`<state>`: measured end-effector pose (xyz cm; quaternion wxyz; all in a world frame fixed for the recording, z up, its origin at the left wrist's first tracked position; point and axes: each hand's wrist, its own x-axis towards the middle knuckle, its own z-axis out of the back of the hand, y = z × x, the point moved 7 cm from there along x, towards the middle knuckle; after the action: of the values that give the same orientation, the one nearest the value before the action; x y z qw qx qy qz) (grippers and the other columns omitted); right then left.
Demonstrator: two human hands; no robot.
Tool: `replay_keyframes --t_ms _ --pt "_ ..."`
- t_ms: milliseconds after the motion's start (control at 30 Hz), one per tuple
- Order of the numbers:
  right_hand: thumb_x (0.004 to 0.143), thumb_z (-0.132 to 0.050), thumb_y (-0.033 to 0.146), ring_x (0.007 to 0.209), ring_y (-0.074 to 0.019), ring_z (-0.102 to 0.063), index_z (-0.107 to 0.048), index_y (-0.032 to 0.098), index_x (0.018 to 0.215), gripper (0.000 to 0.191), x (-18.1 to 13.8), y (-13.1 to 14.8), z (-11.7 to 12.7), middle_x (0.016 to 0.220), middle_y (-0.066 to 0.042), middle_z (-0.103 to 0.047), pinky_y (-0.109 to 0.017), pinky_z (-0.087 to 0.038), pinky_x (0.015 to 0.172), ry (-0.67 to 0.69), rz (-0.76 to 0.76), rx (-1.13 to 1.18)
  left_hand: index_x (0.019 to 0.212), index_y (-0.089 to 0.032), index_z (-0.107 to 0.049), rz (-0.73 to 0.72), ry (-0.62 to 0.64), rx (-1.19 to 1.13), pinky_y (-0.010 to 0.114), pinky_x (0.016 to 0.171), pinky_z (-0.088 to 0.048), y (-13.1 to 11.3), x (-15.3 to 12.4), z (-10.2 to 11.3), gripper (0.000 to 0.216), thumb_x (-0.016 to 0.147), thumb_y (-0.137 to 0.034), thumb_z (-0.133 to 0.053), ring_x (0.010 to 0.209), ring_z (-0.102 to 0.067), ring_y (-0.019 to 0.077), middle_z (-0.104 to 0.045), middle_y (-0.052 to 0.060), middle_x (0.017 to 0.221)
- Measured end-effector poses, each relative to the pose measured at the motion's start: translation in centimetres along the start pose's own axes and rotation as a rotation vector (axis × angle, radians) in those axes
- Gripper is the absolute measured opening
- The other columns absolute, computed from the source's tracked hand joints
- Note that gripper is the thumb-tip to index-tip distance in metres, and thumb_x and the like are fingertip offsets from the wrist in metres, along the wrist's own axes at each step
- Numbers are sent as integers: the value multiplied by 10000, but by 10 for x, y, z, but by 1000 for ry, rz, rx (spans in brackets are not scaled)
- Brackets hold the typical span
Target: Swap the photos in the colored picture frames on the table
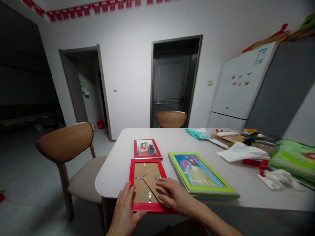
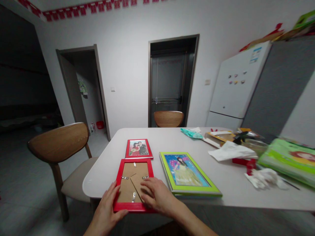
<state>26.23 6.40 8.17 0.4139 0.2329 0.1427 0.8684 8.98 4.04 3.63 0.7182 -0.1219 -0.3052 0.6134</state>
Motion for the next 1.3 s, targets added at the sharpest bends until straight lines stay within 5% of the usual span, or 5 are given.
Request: replay_keyframes --t_ms 300,533,700,967,1300 --pt "683 -404 105 766 -167 -526 -634 128 701 232 48 -46 -5 821 -111 -596 -227 -379 660 -69 -240 -268 756 -195 -558 -132 176 -111 407 955 -302 -22 12 0 309 485 -187 -706 1209 -282 249 -462 107 1219" --pt "710 -390 122 750 -171 -513 -640 138 728 251 52 -49 -2 836 -112 -593 -225 -370 627 -124 -270 -297 652 -194 -498 -105 201 -135 358 942 -317 -24 10 3 260 492 -127 -692 1206 -295 224 -472 106 1210" --pt "735 -418 179 850 -189 -501 -639 156 784 227 45 -28 -3 856 -97 -585 -274 -379 746 -120 -182 -204 661 -197 -501 -97 192 -149 341 940 -321 -23 12 2 280 476 -110 -693 1205 -298 211 -462 97 1221" --pt "608 -536 122 1022 -168 -448 -663 242 812 269 29 19 -22 1096 -17 -500 -276 -333 885 244 66 151 666 -192 -517 -84 195 -131 341 955 -298 -20 10 -1 264 482 -103 -684 1208 -289 212 -440 121 1239" --pt "675 -531 209 967 -162 -479 -658 220 764 155 35 13 -23 1014 -33 -546 -275 -343 855 89 23 144 662 -187 -525 -64 208 -116 345 951 -303 -22 11 -1 273 466 -108 -698 1204 -297 220 -453 128 1226"
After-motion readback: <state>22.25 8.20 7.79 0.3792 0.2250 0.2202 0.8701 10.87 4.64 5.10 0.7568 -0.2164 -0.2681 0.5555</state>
